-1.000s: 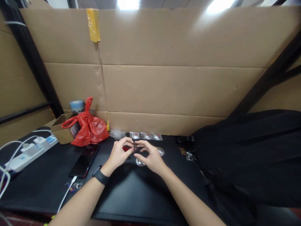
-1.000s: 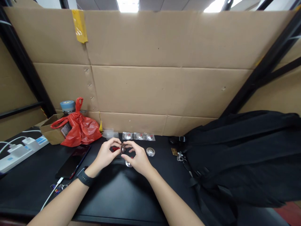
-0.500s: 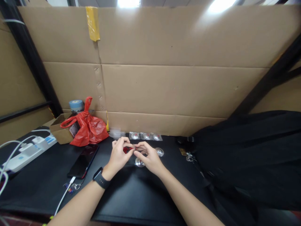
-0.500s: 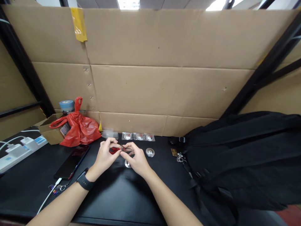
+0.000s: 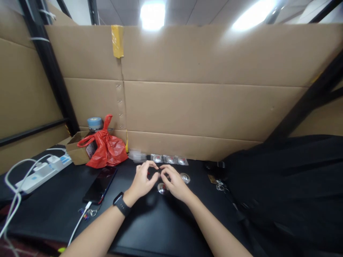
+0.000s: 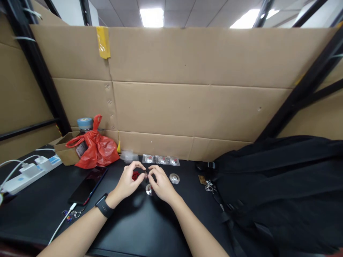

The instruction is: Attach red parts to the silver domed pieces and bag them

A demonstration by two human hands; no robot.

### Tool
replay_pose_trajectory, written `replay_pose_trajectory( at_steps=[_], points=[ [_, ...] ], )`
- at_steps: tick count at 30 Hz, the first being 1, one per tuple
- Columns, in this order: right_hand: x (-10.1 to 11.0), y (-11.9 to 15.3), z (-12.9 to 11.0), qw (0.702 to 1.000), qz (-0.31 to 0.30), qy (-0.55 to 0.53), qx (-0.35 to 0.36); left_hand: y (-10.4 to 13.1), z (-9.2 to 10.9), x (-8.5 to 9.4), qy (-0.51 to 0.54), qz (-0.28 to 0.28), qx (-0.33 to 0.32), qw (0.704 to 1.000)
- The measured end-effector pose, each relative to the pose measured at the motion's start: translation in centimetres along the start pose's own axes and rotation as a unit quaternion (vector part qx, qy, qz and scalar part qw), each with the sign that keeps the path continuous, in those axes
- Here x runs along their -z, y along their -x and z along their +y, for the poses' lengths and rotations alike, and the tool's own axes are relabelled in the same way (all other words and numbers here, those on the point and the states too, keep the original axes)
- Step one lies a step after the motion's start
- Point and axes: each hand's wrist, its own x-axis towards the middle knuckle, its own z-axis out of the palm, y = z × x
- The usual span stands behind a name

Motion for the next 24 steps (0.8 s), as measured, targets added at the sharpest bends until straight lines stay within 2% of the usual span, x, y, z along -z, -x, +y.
replay_pose_trajectory(
  at_steps=[6,10,14,24],
  points=[
    [0.1,0.0,0.0,1.0,-0.001,0.01,-0.002,0.2,0.1,0.1,-0.021,-0.052,-0.008,0.998],
    [0.1,0.0,-0.1,1.0,0.005,-0.002,-0.003,0.4,-0.5,-0.1,-0.078,-0.08,-0.006,0.994],
    [0.2,0.0,-0.1,1.0,0.005,-0.01,-0.01,0.3,-1.1,-0.3,-0.077,-0.103,-0.002,0.992],
    [-0.3,0.0,-0.1,0.999,0.024,-0.031,-0.001,0.0,-1.6,-1.0,-0.07,-0.087,0.024,0.993]
  ],
)
